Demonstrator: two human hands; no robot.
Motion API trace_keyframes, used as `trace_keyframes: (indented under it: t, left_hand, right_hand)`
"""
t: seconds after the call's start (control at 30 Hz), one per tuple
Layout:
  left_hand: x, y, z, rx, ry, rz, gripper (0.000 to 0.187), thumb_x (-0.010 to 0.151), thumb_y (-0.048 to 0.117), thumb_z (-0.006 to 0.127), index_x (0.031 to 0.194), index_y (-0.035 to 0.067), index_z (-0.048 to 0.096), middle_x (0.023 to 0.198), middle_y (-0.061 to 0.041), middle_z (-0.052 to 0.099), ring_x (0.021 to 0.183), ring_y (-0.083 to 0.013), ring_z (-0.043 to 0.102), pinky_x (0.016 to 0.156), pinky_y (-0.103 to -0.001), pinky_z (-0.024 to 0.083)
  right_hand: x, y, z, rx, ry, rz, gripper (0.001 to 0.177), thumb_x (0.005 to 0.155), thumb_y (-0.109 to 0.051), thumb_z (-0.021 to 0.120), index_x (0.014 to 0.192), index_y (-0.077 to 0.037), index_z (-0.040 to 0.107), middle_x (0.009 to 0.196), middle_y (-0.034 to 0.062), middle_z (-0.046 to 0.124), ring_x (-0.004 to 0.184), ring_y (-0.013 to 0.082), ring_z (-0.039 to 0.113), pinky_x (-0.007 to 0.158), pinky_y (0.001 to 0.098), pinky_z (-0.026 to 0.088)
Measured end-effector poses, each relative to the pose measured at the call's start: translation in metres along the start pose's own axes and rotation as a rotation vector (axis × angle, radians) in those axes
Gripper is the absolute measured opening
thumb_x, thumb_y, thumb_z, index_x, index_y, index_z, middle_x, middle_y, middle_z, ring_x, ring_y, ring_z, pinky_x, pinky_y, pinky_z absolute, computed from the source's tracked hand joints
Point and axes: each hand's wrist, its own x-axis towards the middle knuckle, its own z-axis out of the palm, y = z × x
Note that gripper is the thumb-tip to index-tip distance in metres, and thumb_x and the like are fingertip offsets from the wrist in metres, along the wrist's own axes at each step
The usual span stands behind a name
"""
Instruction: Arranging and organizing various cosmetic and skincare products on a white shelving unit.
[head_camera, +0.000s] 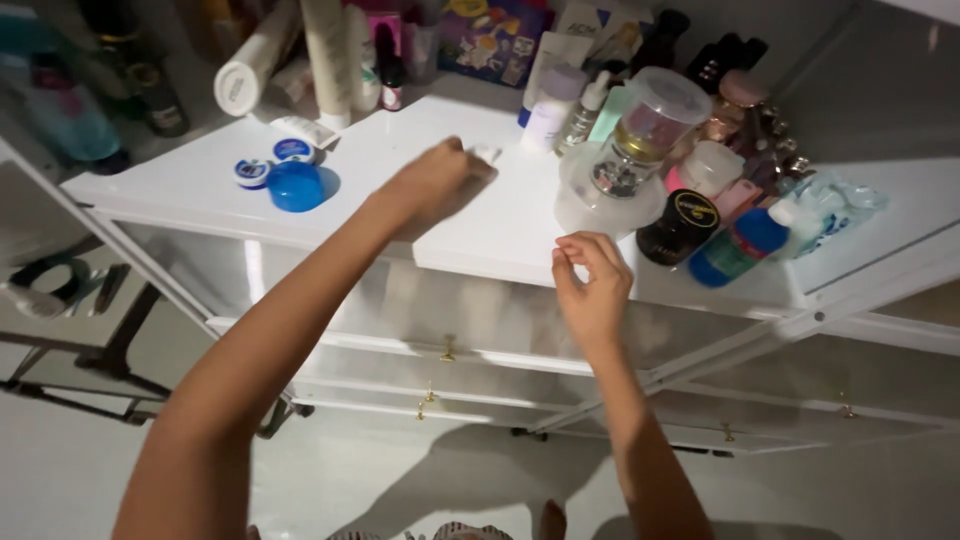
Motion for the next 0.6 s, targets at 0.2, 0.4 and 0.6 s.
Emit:
trace_keyframes:
  t: [0.2,0.4,0.6]
  left_hand:
    - [-0.034,0.026,-0.022,-0.364,-0.008,-0.120,0.074,0.086,-0.003,0.056,0.156,0.006,0.034,0.106,-0.021,0.075,0.090,-0.0380,0.073,0.086,-0.043,0.056]
    - [-0.063,-0.004,-0.048,-0.376,0.467,-0.211,0.060,0.096,-0.008,0.058,0.151,0.010,0.045,0.107,-0.012,0.076,0.094,-0.0295,0.076,0.083,-0.040,0.060]
    - [-0.116,-0.018,-0.085,0.223,0.453,-0.269,0.027,0.096,0.011,0.075,0.121,0.004,0.068,0.105,-0.014,0.071,0.105,-0.0349,0.063,0.095,-0.047,0.048]
  right_hand:
    - [0.031,-0.029,0.014,-0.093,-0.188,-0.105,0.018,0.095,0.004,0.066,0.112,0.002,0.073,0.113,0.0148,0.073,0.098,0.0299,0.072,0.086,0.0364,0.057]
    - [0.061,-0.002,0.069,-0.066,-0.444,-0.209,0.027,0.091,0.010,0.059,0.111,0.000,0.075,0.119,0.0186,0.072,0.105,0.0361,0.070,0.093,0.0397,0.056]
    - [0.043,-0.035,0.040,-0.086,-0.580,-0.264,0.034,0.081,0.013,0.059,0.106,0.000,0.077,0.111,0.0192,0.072,0.102,0.0362,0.070,0.090,0.0407,0.056]
